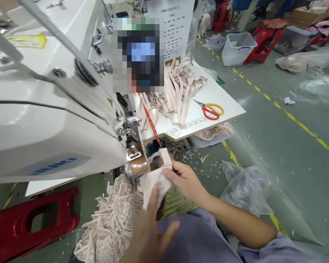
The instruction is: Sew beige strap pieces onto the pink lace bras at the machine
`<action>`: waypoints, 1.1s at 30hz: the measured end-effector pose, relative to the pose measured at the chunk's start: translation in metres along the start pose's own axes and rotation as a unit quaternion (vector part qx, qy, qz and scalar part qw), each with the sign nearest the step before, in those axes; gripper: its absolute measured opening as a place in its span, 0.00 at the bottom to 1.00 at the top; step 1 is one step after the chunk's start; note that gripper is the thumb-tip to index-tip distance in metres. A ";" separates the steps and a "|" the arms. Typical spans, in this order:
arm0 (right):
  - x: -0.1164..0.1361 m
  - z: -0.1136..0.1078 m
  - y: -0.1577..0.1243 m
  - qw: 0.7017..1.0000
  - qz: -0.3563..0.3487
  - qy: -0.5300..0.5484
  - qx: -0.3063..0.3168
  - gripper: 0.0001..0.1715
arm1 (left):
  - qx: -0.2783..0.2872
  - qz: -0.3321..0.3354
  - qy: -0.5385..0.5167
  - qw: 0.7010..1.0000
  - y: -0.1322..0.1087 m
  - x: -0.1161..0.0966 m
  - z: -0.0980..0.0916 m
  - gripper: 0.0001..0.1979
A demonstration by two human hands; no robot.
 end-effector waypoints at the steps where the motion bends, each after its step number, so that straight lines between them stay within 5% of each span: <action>1: 0.001 -0.003 0.000 1.000 0.010 0.003 0.006 0.19 | -0.012 0.014 -0.034 0.999 0.000 0.001 -0.006 0.37; 4: 0.008 -0.004 0.003 0.984 0.003 -0.052 0.171 0.16 | -0.088 0.090 -0.007 0.992 0.014 -0.002 -0.030 0.23; 7: 0.013 0.003 0.006 0.915 -0.079 -0.201 0.340 0.12 | -0.013 0.063 0.091 0.994 0.036 -0.001 -0.040 0.17; 10: 0.007 0.010 0.010 0.835 -0.202 -0.439 0.265 0.12 | 0.066 -0.100 0.056 0.991 0.053 0.016 -0.035 0.21; 12: -0.001 0.012 0.014 0.779 -0.278 -0.536 0.169 0.12 | 0.113 -0.210 -0.125 0.963 0.060 0.032 -0.029 0.24; 16: -0.009 0.012 0.021 0.745 -0.380 -0.537 0.110 0.14 | 0.148 -0.277 -0.534 0.785 0.068 0.050 -0.019 0.21; 18: -0.007 0.010 0.022 0.765 -0.383 -0.509 0.098 0.14 | 0.119 -0.280 -0.572 0.762 0.068 0.052 -0.017 0.21; 22: -0.007 0.006 0.016 0.843 -0.314 -0.436 0.025 0.12 | 0.060 -0.272 -0.554 0.785 0.063 0.047 -0.014 0.18; 25: -0.015 0.009 0.012 0.880 -0.245 -0.406 0.046 0.12 | 0.025 -0.255 -0.488 0.834 0.059 0.043 -0.013 0.14; 30: -0.014 0.012 0.015 0.865 -0.233 -0.439 0.073 0.13 | -0.003 -0.221 -0.340 0.914 0.055 0.043 -0.010 0.14; 33: -0.010 0.009 0.017 0.841 -0.260 -0.465 0.095 0.09 | 0.004 -0.205 -0.283 0.937 0.053 0.045 -0.007 0.13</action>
Point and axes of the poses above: each hand's wrist, its own y-axis towards the middle knuckle, its own z-axis out of the palm, x = y × z, the point moved 1 cm from there along y, towards the middle knuckle, and after that the axes turned 3 degrees about x, right-handed, at the moved point
